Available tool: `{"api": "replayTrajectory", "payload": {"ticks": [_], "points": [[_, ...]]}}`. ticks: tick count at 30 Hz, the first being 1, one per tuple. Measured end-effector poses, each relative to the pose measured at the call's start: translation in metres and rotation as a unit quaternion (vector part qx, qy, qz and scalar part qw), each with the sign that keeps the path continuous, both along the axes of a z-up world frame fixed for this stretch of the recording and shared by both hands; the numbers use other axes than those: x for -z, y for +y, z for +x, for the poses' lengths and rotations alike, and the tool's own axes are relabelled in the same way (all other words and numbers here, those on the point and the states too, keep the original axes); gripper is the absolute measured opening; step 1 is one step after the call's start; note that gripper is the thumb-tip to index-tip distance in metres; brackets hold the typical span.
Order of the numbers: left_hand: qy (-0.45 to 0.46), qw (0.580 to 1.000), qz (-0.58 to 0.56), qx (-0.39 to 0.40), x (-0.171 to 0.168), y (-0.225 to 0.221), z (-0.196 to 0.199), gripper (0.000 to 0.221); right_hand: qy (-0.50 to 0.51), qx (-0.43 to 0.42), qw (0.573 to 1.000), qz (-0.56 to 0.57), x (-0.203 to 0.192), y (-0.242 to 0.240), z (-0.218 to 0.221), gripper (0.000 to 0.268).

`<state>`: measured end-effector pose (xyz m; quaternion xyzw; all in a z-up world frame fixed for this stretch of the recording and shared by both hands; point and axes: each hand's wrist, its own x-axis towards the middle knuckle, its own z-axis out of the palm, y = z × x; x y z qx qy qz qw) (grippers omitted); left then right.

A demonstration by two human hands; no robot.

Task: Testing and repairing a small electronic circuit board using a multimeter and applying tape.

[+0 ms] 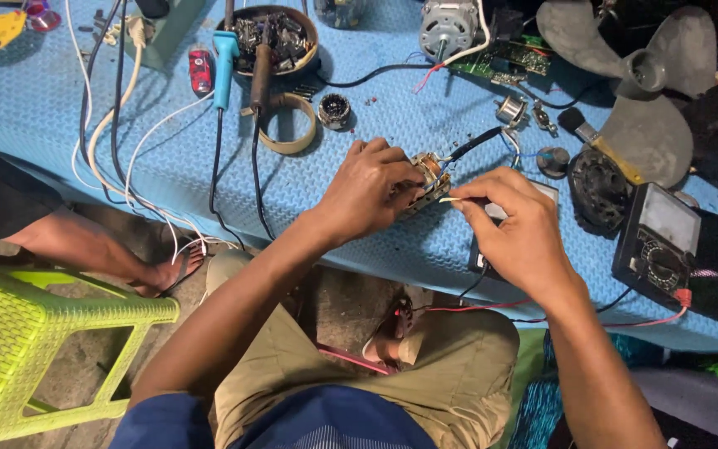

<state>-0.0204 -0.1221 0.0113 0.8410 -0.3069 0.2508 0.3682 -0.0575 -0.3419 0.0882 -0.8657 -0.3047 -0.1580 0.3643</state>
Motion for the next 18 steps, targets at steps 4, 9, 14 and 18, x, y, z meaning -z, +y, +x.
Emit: {"api": "replayTrajectory", "payload": {"ticks": [4,9,14,18], "points": [[0.066,0.995,-0.075,0.010,0.005,-0.003,0.002,0.014,0.001,-0.011,1.000,0.001,0.000,0.001,0.005,0.019],[0.096,0.983,-0.154,0.001,0.031,-0.010,0.012,0.011,-0.008,-0.028,1.000,0.011,0.008,0.004,0.019,0.020],[0.161,0.964,-0.210,-0.036,0.045,-0.012,0.015,0.016,-0.015,-0.046,0.999,0.015,0.018,0.006,0.033,0.020],[0.169,0.956,-0.235,-0.049,0.044,-0.017,0.011,0.016,-0.007,-0.051,0.999,0.012,0.019,0.011,0.036,0.017]]}}
